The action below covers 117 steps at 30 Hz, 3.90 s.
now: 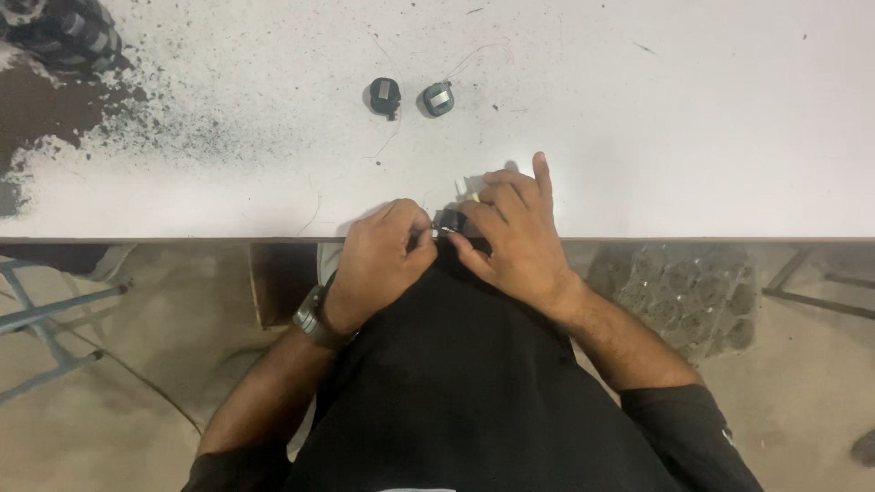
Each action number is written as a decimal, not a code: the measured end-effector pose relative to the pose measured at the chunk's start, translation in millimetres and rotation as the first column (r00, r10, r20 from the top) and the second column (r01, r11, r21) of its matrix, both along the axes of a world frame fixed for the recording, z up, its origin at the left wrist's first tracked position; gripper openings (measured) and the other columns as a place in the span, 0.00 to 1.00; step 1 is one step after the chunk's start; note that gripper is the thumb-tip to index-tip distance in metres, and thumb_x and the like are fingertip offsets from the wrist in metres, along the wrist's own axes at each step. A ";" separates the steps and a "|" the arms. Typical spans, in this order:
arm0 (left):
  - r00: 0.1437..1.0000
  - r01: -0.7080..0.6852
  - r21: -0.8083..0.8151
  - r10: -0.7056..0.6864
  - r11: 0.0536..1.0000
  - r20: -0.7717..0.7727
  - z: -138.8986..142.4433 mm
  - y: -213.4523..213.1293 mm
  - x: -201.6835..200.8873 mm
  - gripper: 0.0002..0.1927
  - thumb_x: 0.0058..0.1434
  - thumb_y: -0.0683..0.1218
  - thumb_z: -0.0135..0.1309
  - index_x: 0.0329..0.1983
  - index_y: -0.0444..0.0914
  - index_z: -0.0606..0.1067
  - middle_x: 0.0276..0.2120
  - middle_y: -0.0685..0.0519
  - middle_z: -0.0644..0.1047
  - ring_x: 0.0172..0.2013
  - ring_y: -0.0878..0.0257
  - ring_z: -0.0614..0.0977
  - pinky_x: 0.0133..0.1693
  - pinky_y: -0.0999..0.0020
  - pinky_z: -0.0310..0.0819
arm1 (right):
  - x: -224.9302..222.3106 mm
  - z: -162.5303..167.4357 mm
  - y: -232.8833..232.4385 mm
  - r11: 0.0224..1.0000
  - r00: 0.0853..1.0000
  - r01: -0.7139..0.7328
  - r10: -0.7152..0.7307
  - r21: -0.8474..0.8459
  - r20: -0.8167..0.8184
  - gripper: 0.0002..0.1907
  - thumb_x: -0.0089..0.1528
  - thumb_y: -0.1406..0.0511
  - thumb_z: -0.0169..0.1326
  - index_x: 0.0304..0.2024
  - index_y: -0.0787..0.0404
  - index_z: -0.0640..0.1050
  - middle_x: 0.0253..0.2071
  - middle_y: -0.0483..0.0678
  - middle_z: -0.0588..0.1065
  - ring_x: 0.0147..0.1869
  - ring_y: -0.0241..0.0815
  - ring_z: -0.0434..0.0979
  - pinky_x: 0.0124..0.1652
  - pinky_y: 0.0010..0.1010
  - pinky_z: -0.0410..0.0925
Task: The person sits at a white table and assembles small black plastic parts onto toothed plastic hubs, pressing each piece into place by hand and setting finished hubs aside while picking new parts from a pile on the table.
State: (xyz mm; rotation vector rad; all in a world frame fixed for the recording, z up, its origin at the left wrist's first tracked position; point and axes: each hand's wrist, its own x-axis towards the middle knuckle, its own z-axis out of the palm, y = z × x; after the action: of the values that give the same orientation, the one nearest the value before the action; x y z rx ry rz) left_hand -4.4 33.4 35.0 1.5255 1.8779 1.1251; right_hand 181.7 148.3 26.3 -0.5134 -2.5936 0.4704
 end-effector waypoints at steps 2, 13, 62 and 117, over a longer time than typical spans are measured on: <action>0.997 -0.030 -0.021 0.032 0.999 0.070 -4.0 2.0 4.5 0.07 0.57 0.39 0.60 0.33 0.35 0.72 0.28 0.49 0.77 0.25 0.56 0.79 0.27 0.62 0.72 | 4.7 -4.3 -5.5 1.000 0.995 0.014 -0.014 -0.006 -0.099 0.17 0.57 0.67 0.67 0.48 0.60 0.79 0.45 0.50 0.70 0.61 0.54 0.71 0.73 0.66 0.47; 0.990 -0.053 0.029 0.049 0.998 0.129 -18.6 1.8 15.5 0.07 0.56 0.38 0.59 0.33 0.37 0.72 0.29 0.51 0.76 0.28 0.58 0.79 0.30 0.63 0.74 | 10.0 -38.7 -24.8 0.991 0.960 -0.074 0.040 -0.112 -0.276 0.19 0.57 0.77 0.61 0.48 0.62 0.71 0.40 0.51 0.75 0.56 0.54 0.79 0.73 0.60 0.54; 0.936 0.320 0.078 -0.302 0.944 -0.180 28.5 -0.9 -44.1 0.25 0.52 0.39 0.56 0.56 0.34 0.74 0.56 0.43 0.75 0.54 0.47 0.78 0.55 0.53 0.71 | -31.2 -7.1 -0.6 0.999 1.000 0.027 -0.028 -0.036 -0.014 0.22 0.54 0.61 0.71 0.47 0.61 0.79 0.49 0.51 0.70 0.63 0.55 0.67 0.71 0.68 0.47; 0.928 -0.093 0.319 0.198 0.943 -0.315 -45.5 -18.9 -4.7 0.04 0.62 0.43 0.66 0.38 0.42 0.82 0.56 0.54 0.76 0.64 0.55 0.72 0.72 0.43 0.48 | -23.6 -24.7 -27.4 0.979 0.976 -0.046 0.002 -0.198 -0.218 0.15 0.56 0.75 0.63 0.43 0.62 0.75 0.40 0.51 0.75 0.55 0.52 0.78 0.74 0.61 0.50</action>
State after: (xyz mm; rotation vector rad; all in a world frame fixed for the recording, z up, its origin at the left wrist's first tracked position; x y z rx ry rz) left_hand -9.1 14.4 -10.5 1.8759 2.1591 1.3310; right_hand 158.1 121.0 1.7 -0.4691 -2.3582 0.7605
